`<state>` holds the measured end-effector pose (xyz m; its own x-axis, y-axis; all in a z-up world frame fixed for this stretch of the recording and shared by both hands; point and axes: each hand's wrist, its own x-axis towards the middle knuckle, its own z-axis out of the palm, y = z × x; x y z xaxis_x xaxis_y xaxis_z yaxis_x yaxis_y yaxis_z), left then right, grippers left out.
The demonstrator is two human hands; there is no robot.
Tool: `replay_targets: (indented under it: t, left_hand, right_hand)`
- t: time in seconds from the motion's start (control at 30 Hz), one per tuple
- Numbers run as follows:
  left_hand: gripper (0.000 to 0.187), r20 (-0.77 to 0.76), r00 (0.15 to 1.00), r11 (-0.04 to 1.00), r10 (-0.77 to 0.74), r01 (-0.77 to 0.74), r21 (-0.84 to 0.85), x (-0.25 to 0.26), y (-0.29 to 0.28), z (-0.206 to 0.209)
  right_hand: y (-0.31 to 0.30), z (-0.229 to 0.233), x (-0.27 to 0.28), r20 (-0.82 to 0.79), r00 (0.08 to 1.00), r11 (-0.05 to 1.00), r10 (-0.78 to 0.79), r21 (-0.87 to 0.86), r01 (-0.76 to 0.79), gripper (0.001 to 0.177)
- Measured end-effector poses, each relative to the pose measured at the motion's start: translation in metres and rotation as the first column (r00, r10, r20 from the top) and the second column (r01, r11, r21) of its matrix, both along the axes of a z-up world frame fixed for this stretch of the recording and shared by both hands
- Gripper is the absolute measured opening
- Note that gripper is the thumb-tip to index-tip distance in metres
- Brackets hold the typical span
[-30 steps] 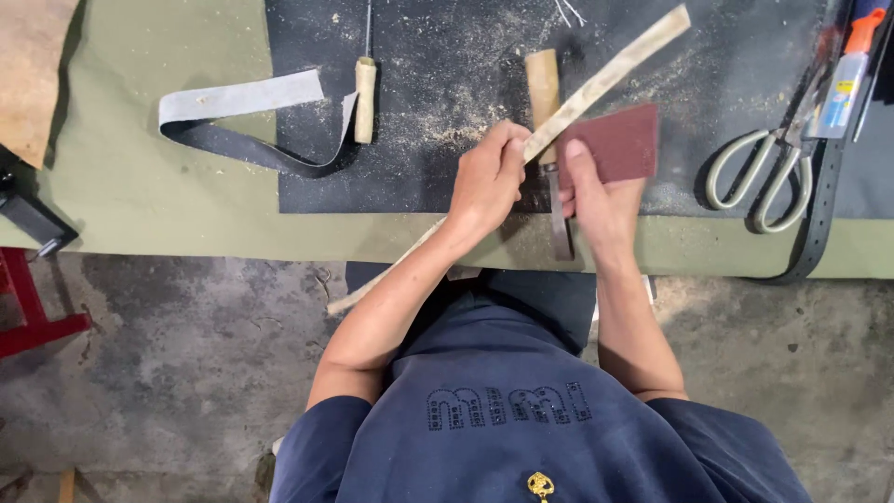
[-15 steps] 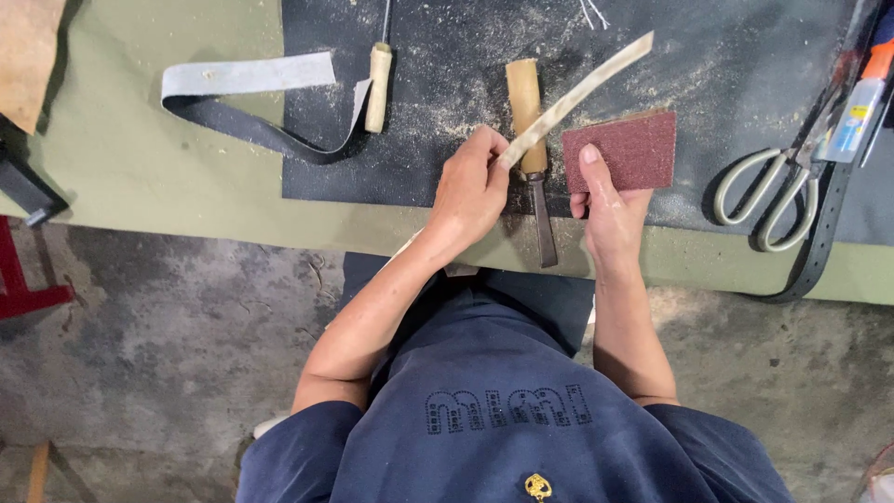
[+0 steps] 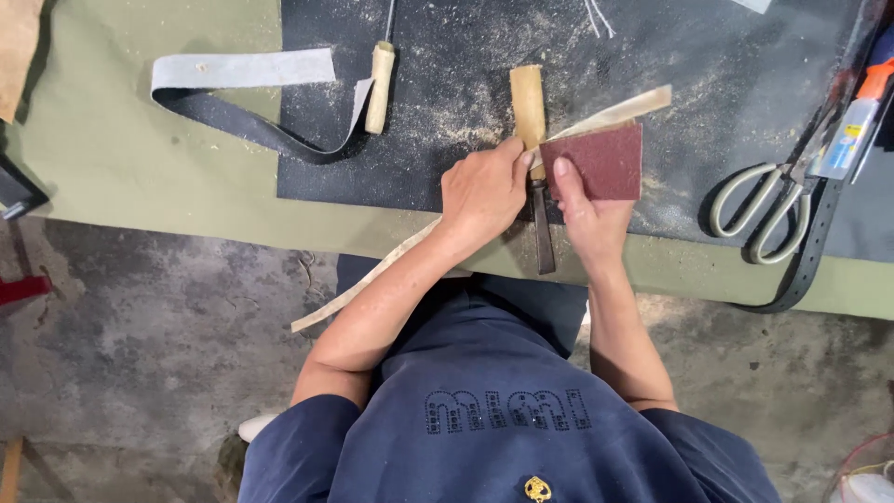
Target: Sanding a thin strip of wood using a sanding block on a workbench
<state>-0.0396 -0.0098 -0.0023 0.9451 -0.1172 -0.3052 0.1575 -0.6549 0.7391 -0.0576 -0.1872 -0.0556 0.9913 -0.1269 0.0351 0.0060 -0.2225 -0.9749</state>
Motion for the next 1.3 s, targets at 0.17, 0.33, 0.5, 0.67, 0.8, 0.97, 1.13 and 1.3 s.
replay_targets:
  t: [0.17,0.33,0.5,0.67,0.8,0.97,1.13,1.3]
  left_hand:
    - [0.031,0.071,0.997,0.999,0.039,-0.037,-0.02,-0.007,-0.001,-0.001]
    - [0.03,0.081,0.993,0.996,0.086,-0.083,-0.045,-0.01,-0.001,0.001]
    - [0.025,0.155,0.988,1.0,0.028,-0.027,-0.015,-0.014,-0.003,-0.012]
    - [0.024,0.136,0.988,0.996,0.068,-0.061,-0.06,-0.016,-0.001,-0.004]
    - [0.024,0.149,0.988,0.999,0.036,-0.032,-0.028,-0.015,-0.003,-0.014]
    - [0.024,0.147,0.986,0.996,0.082,-0.075,-0.054,-0.017,-0.003,-0.011]
    - [0.026,0.126,0.99,0.996,0.064,-0.054,-0.074,-0.017,-0.002,-0.011]
    - [0.027,0.098,0.991,0.995,0.095,-0.091,-0.046,-0.015,-0.003,-0.015]
  right_hand:
    - [0.013,0.019,0.023,0.149,0.981,0.989,0.122,-0.1,-0.107,0.017]
    - [0.015,0.041,0.013,0.135,0.976,0.981,0.168,-0.119,-0.153,0.007]
    - [0.018,0.025,0.028,0.291,0.94,0.98,0.176,-0.146,-0.138,0.013]
    - [0.007,0.024,0.001,0.196,0.968,0.975,0.159,-0.186,-0.123,0.013]
    - [0.013,0.037,0.002,0.169,0.967,0.964,0.189,-0.219,-0.15,0.011]
    - [0.019,0.027,0.011,0.253,0.956,0.973,0.15,-0.207,-0.098,0.015]
    - [0.008,0.018,0.003,0.241,0.958,0.97,0.157,-0.218,-0.105,0.014]
    - [0.025,0.021,0.021,0.297,0.936,0.972,0.186,-0.193,-0.132,0.01]
